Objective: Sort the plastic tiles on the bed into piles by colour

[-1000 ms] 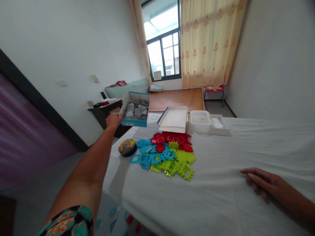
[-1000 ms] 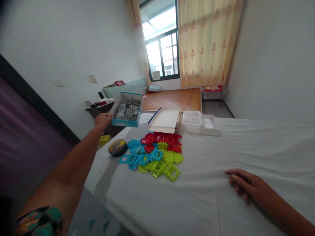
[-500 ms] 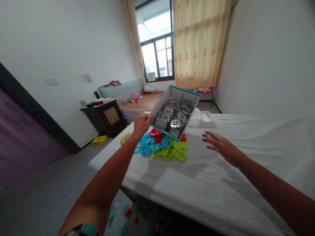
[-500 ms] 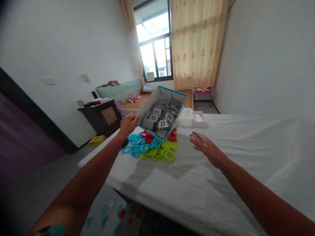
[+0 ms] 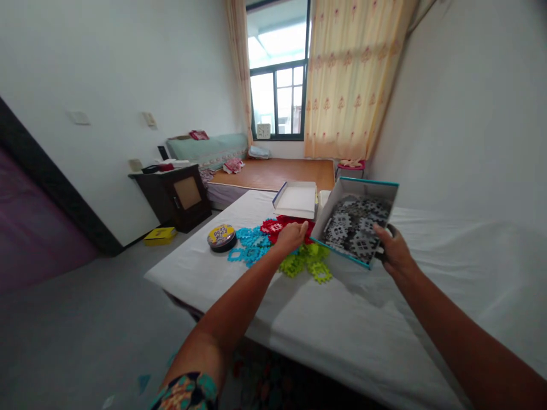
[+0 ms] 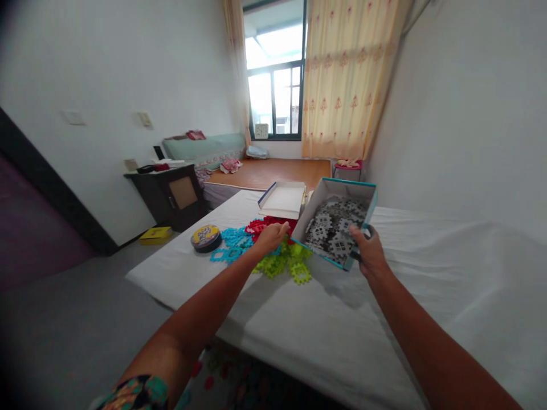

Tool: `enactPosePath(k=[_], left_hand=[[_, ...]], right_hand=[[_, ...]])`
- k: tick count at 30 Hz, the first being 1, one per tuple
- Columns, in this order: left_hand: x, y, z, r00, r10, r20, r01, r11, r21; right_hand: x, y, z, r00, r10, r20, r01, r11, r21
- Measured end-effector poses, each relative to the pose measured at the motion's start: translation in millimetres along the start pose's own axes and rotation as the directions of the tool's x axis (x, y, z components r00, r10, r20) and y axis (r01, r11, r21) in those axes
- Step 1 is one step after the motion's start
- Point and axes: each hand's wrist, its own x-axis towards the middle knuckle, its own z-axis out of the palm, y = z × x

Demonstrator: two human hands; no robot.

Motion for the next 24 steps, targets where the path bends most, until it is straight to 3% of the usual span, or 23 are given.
enactPosePath(k=[3,6,9,11,15,20,24], left_hand=[[16,-24,-4.2,0.996,0.091,-0.009,-0.090,0.995,0.039],[33,-45,-6.9,0.991,0.125,-0.051,-0.123,0.992,0.043],[49,-58,-8.3,0.989,0.093,-0.114,-0.091,0.996,0.025],[54,-62,-7.7,0.984,0.049,-0.171,-0.049,0.999,0.003],[43,-57,4.1,0.962,-0.015,-0.274,-0.001,0.998,-0.057],[13,-40,29.4,0.928,0.027,-0.371,-0.092,0.983,-0.161],[-1,-33,34.0,0.923,0.060,-0.381,-0.112,0.987,-0.115]], right_hand=[[10,-1,11,0.984,-0.147,-0.101,0.138,0.986,-0.097],[17,5,27,0.945,-0.294,-0.146,0.239,0.922,-0.306],[17,10,48,0.889,-0.448,-0.099,0.350,0.800,-0.487],[14,12,62,0.826,-0.563,-0.037,0.450,0.696,-0.559],[9,17,82,0.698,-0.711,0.080,0.582,0.498,-0.643],[5,22,95,0.625,-0.759,0.179,0.624,0.349,-0.699],[3,23,105,0.585,-0.782,0.217,0.633,0.272,-0.725]])
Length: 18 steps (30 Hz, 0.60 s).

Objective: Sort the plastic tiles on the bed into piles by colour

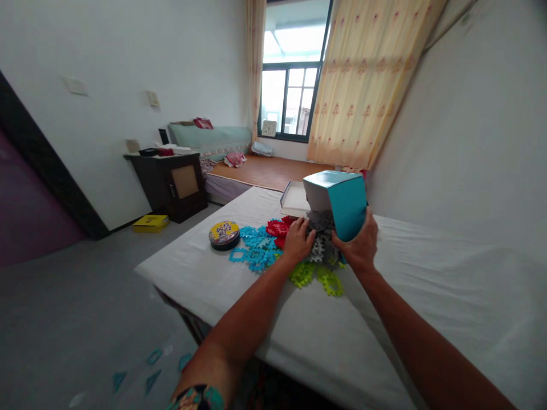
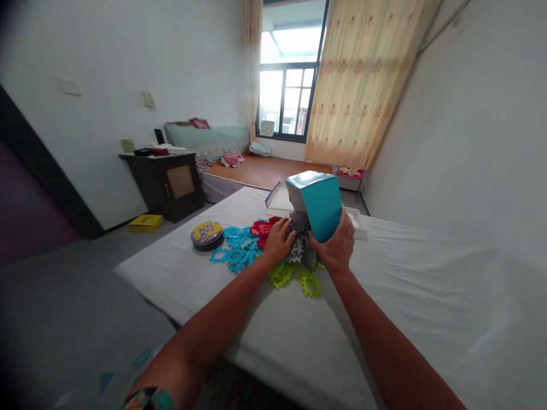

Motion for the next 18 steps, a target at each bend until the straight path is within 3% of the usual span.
enactPosePath(k=[7,18], left_hand=[[-6,3,-15.3,0.998,-0.004,-0.065,0.007,0.999,0.033],[-3,-5,-30.2,0.985,-0.094,-0.147,0.109,0.989,0.095]], right_hand=[[22,-20,3,0.999,-0.035,-0.038,0.035,0.999,0.000],[50,-59,24,0.982,-0.187,0.021,0.186,0.982,0.009]])
